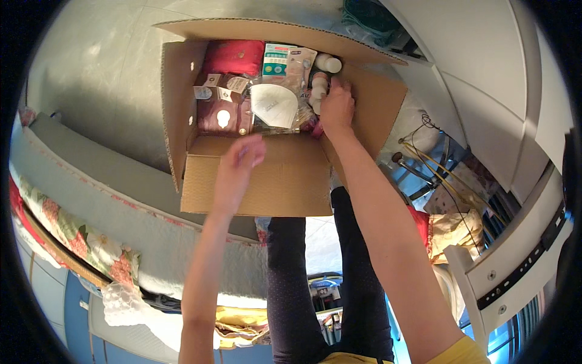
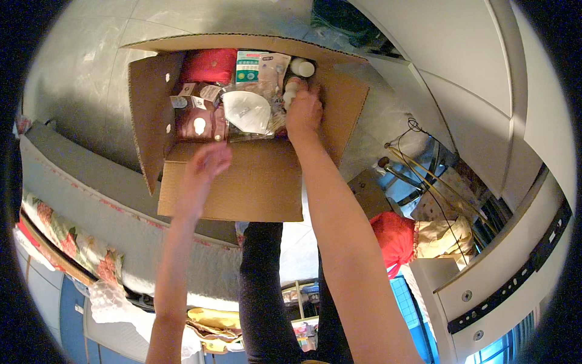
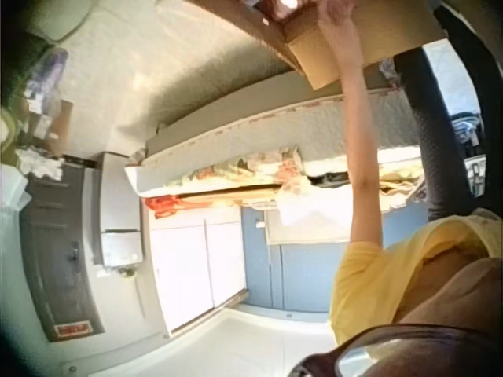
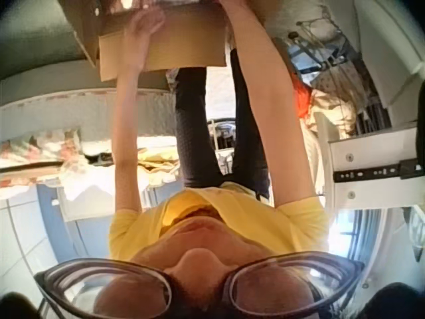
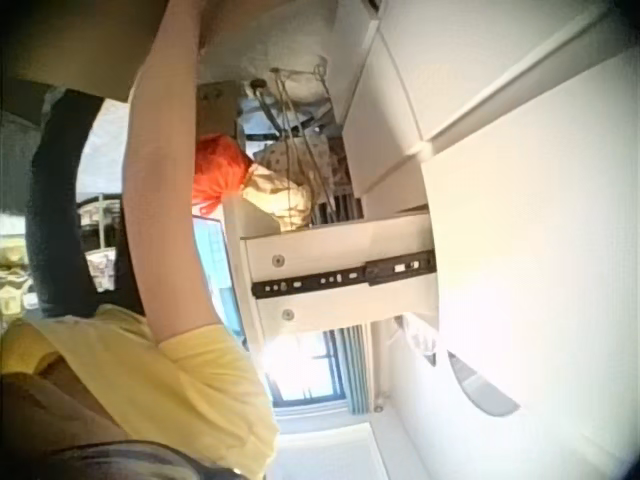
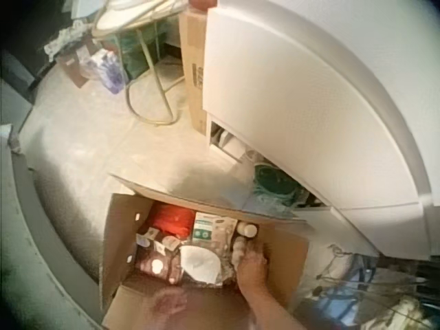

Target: The person opens a drawer and sorts various small items, including a pink tube, a plastic bag, a small pouch, and a glass jar, into a cardboard box. They handle each item individually, inspecting them before placing them in the box.

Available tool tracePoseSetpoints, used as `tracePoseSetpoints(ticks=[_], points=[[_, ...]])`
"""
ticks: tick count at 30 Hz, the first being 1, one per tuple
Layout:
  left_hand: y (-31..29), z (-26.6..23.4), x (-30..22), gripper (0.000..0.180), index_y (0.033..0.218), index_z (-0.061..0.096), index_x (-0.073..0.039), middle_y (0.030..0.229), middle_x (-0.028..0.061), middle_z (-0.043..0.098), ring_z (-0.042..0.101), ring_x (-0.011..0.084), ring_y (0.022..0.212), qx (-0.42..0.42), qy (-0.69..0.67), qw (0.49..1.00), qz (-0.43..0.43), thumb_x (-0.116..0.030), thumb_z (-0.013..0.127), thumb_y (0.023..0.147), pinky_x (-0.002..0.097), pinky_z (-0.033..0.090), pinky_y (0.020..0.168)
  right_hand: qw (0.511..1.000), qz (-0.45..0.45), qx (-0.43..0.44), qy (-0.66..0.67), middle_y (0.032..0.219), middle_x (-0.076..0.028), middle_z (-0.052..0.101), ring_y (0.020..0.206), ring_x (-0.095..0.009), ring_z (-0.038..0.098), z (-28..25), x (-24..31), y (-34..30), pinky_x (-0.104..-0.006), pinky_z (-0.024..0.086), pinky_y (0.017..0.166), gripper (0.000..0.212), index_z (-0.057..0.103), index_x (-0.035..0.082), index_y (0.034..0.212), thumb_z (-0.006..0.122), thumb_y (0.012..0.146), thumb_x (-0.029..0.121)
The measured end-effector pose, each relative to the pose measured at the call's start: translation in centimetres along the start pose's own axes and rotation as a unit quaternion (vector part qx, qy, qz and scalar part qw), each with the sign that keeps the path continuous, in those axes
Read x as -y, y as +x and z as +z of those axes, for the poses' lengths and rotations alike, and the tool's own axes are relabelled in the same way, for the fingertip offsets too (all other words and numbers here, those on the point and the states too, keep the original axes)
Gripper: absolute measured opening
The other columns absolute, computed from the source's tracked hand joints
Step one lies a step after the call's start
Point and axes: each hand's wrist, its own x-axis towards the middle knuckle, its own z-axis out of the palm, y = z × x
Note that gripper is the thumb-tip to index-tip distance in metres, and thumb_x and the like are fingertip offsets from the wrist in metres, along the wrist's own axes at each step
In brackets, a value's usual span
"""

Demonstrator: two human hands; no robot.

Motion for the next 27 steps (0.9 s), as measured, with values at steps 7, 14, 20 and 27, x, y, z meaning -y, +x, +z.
tracePoseSetpoints(ticks=[7,14,20,27], points=[[-11.4,0.4,2.0,0.02,0.107,0.055,0.001,0.099,0.0085,0.059,0.057,0.0148,0.093,-0.103,0.0,0.994,-0.033,-0.008,0.044,0.093,0.0269,0.047,0.083,0.996,-0.07,0.046,-0.026,0.1,-0.023,0.057,0.089,-0.039,0.058,1.2,-0.4,0.2,-0.0432,0.049,0.073,0.035,0.051,0.003,0.108,0.058,0.08,0.023],[-20.1,4.3,6.9,0.02,0.105,0.056,0.0,0.102,0.0145,0.059,0.058,0.0279,0.095,-0.117,0.202,0.972,-0.018,-0.002,0.048,0.087,0.0335,0.046,0.083,0.987,-0.069,0.136,0.055,0.101,-0.017,0.058,0.091,-0.037,0.057,6.0,-1.5,2.1,-0.0448,0.046,0.079,0.034,0.055,0.009,0.109,0.058,0.079,0.025],[-24.0,7.1,7.1,0.04,0.121,0.047,-0.006,0.13,0.0214,0.037,0.042,0.0402,0.113,-0.04,0.402,0.915,-0.014,-0.011,0.057,0.082,0.0446,0.039,0.093,0.986,-0.009,0.069,0.152,0.099,-0.016,0.054,0.094,-0.036,0.054,6.8,-1.2,1.7,-0.0429,0.046,0.077,0.011,0.059,0.003,0.084,0.052,0.075,0.005],[-27.4,11.0,6.7,0.071,0.134,0.035,-0.018,0.138,0.0223,0.026,0.047,0.0419,0.101,-0.044,0.614,0.784,-0.075,-0.037,0.065,0.072,0.0489,0.047,0.076,0.974,0.104,0.183,0.083,0.108,-0.026,0.052,0.098,-0.037,0.054,-5.2,5.5,-9.4,-0.0469,0.044,0.082,0.025,0.053,-0.003,0.101,0.045,0.084,0.014]])
